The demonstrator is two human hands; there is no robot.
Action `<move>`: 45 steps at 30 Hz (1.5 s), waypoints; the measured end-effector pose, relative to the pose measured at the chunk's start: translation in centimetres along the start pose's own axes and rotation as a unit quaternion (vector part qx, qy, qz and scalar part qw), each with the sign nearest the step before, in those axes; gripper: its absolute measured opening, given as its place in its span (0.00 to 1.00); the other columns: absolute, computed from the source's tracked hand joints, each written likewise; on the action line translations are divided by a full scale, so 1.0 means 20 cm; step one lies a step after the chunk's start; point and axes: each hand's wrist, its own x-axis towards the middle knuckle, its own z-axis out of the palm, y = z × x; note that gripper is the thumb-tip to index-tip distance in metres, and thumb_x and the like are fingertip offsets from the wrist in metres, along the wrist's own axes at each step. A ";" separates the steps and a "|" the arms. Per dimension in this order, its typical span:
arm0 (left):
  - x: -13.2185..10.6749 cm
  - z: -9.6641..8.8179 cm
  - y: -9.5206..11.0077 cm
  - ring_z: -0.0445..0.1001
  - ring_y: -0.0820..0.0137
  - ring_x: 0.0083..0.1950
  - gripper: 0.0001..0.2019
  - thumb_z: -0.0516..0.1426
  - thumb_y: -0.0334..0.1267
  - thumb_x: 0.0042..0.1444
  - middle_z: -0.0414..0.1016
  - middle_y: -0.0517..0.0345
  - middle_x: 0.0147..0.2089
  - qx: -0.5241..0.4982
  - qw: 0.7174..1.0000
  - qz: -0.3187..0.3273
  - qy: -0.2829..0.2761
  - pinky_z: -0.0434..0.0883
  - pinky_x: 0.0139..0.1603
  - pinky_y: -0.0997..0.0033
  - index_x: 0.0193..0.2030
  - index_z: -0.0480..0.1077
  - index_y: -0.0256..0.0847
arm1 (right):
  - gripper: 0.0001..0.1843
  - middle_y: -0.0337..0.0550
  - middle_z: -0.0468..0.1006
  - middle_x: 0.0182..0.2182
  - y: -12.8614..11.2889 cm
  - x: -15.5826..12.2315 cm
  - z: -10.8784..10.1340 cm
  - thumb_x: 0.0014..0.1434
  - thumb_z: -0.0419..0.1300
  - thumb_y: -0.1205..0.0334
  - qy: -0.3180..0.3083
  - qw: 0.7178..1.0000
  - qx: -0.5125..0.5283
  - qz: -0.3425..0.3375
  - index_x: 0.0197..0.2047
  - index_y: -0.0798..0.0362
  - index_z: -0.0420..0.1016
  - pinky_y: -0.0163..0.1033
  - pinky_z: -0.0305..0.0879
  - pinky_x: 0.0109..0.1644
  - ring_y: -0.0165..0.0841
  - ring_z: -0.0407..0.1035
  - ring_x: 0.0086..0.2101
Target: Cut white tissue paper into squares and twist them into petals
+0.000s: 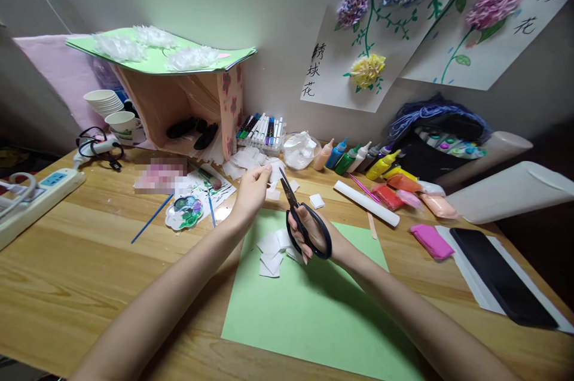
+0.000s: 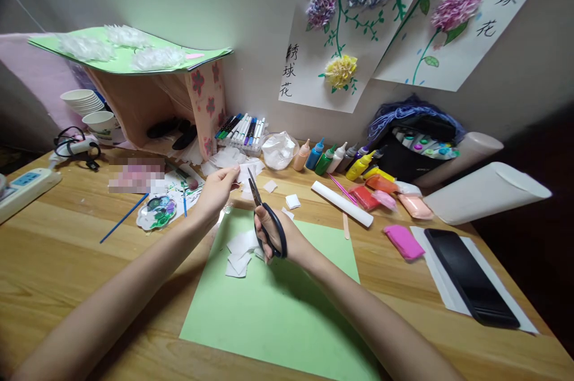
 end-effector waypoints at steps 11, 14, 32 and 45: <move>-0.01 0.00 0.00 0.61 0.73 0.29 0.16 0.53 0.45 0.53 0.62 0.62 0.23 -0.013 1.000 0.009 -0.021 0.62 0.35 0.74 0.20 0.63 0.37 | 0.43 0.31 0.63 0.12 -0.02 0.02 0.01 0.32 0.42 0.18 -0.057 0.997 0.044 0.016 0.27 0.53 0.59 0.36 0.68 0.18 0.23 0.58 0.10; -0.01 0.00 0.00 0.61 0.73 0.29 0.16 0.53 0.46 0.52 0.63 0.61 0.23 -0.016 0.999 0.009 -0.027 0.62 0.35 0.74 0.20 0.63 0.37 | 0.44 0.30 0.62 0.11 -0.02 0.03 0.00 0.31 0.39 0.17 -0.064 0.997 0.042 0.015 0.26 0.53 0.58 0.37 0.67 0.17 0.24 0.58 0.10; -0.01 0.00 0.01 0.59 0.73 0.28 0.16 0.53 0.46 0.52 0.59 0.62 0.21 0.000 1.000 0.002 -0.011 0.59 0.34 0.74 0.20 0.63 0.37 | 0.46 0.32 0.63 0.11 -0.05 0.03 -0.02 0.29 0.38 0.16 -0.062 0.997 0.036 0.020 0.28 0.53 0.61 0.41 0.70 0.20 0.27 0.60 0.11; -0.02 0.01 0.02 0.56 0.75 0.26 0.16 0.52 0.43 0.54 0.55 0.64 0.20 0.021 1.000 0.021 -0.006 0.56 0.30 0.75 0.19 0.60 0.38 | 0.47 0.31 0.63 0.09 -0.06 0.05 -0.02 0.29 0.36 0.16 -0.071 0.996 0.038 0.032 0.27 0.54 0.61 0.39 0.69 0.19 0.27 0.61 0.10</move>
